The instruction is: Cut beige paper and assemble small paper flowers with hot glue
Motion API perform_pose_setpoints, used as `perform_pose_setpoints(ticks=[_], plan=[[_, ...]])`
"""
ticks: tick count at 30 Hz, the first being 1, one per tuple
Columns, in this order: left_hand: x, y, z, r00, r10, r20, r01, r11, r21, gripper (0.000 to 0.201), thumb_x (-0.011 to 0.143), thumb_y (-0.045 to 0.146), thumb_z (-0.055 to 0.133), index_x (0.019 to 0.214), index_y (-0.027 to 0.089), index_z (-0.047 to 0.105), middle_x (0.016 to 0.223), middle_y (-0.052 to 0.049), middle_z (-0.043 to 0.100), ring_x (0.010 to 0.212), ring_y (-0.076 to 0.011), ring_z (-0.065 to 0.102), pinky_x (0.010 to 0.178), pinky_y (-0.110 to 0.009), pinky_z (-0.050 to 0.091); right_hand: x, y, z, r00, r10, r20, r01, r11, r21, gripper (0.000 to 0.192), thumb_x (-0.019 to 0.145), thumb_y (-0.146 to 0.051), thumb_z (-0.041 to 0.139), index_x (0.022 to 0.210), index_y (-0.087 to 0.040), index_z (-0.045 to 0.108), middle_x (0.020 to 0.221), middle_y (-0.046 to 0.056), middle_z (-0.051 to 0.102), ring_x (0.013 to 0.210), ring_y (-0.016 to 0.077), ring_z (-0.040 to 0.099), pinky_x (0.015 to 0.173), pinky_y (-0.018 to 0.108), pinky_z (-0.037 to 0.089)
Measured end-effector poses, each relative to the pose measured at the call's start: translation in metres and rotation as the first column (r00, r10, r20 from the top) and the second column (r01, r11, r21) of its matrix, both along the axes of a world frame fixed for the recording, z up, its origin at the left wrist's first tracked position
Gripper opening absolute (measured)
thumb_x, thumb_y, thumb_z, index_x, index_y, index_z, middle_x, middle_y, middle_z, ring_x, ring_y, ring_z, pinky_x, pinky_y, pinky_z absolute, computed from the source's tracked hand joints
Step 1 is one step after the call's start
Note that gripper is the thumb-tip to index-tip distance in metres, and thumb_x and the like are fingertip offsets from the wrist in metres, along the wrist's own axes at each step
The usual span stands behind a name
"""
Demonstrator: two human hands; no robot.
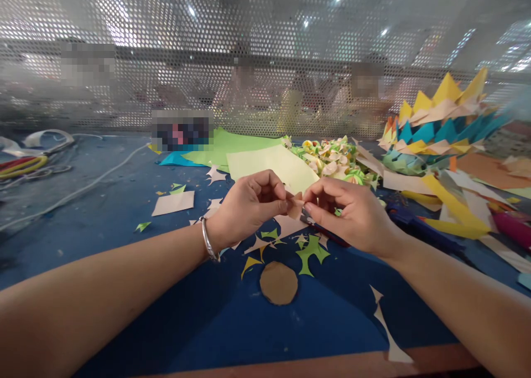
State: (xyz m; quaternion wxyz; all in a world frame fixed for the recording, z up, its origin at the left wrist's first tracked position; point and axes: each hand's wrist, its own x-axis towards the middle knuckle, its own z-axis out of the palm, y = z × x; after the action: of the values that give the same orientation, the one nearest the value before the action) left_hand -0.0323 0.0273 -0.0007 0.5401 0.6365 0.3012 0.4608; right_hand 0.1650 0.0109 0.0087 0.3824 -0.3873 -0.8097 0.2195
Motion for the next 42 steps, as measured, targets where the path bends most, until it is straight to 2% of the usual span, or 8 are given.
perform_pose_setpoints(ticks=[10,21,28,31,38,42], plan=[[0.0003,-0.0015,0.0017,0.991,-0.111,0.068,0.115,0.991,-0.061,0.021,0.074,0.007,0.069,0.079,0.016,0.05,0.072,0.002,0.065,0.071,-0.0108,0.068,0.07,-0.024,0.051,0.0005,-0.0015,0.0019,0.997,0.057,-0.049,-0.056,0.998,0.028,0.007,0.083,-0.017,0.058,0.076,-0.018,0.055,0.064,-0.003,0.049,0.054,0.0075,0.044,0.049,0.022,0.037],[0.0006,0.0013,-0.0004,0.986,-0.118,0.116,0.133,0.982,-0.135,0.021,0.072,0.003,0.069,0.075,0.015,0.052,0.071,0.002,0.066,0.067,-0.0087,0.065,0.069,-0.023,0.049,0.0004,-0.0011,0.0007,0.997,0.065,-0.044,-0.067,0.997,-0.037,0.007,0.085,-0.02,0.058,0.079,-0.017,0.058,0.063,-0.004,0.05,0.051,0.0072,0.044,0.047,0.022,0.036],[0.0012,-0.0005,-0.0007,0.98,-0.15,0.132,0.175,0.964,-0.203,0.02,0.072,0.004,0.068,0.074,0.016,0.052,0.065,0.004,0.061,0.061,-0.0067,0.06,0.061,-0.02,0.045,-0.0004,-0.0011,0.0001,0.994,0.092,-0.058,-0.096,0.993,-0.074,0.006,0.084,-0.02,0.059,0.078,-0.017,0.059,0.062,-0.004,0.05,0.051,0.0068,0.044,0.047,0.021,0.036],[0.0013,-0.0015,0.0004,0.984,-0.155,0.092,0.168,0.973,-0.159,0.017,0.074,0.006,0.067,0.078,0.016,0.054,0.065,0.004,0.062,0.061,-0.0073,0.059,0.061,-0.021,0.046,-0.0003,-0.0013,0.0003,0.995,0.083,-0.058,-0.086,0.994,-0.068,0.006,0.083,-0.019,0.059,0.078,-0.017,0.059,0.062,-0.004,0.05,0.051,0.007,0.044,0.047,0.022,0.036],[0.0027,-0.0069,0.0063,0.99,-0.132,-0.045,0.135,0.989,0.064,0.007,0.08,0.009,0.061,0.08,0.016,0.06,0.068,0.002,0.06,0.064,-0.0092,0.058,0.063,-0.023,0.047,-0.0007,-0.0025,0.0027,0.995,0.066,-0.071,-0.067,0.998,-0.019,0.004,0.082,-0.018,0.058,0.077,-0.017,0.058,0.064,-0.004,0.051,0.053,0.0073,0.045,0.049,0.022,0.037],[0.0033,-0.0085,0.0075,0.987,-0.13,-0.092,0.14,0.985,0.104,0.006,0.083,0.011,0.058,0.082,0.015,0.061,0.07,0.0,0.061,0.065,-0.0094,0.057,0.063,-0.023,0.048,-0.0004,-0.0018,0.003,0.996,0.065,-0.059,-0.066,0.998,-0.015,0.005,0.081,-0.017,0.057,0.077,-0.017,0.057,0.063,-0.004,0.051,0.053,0.007,0.045,0.049,0.022,0.037]])
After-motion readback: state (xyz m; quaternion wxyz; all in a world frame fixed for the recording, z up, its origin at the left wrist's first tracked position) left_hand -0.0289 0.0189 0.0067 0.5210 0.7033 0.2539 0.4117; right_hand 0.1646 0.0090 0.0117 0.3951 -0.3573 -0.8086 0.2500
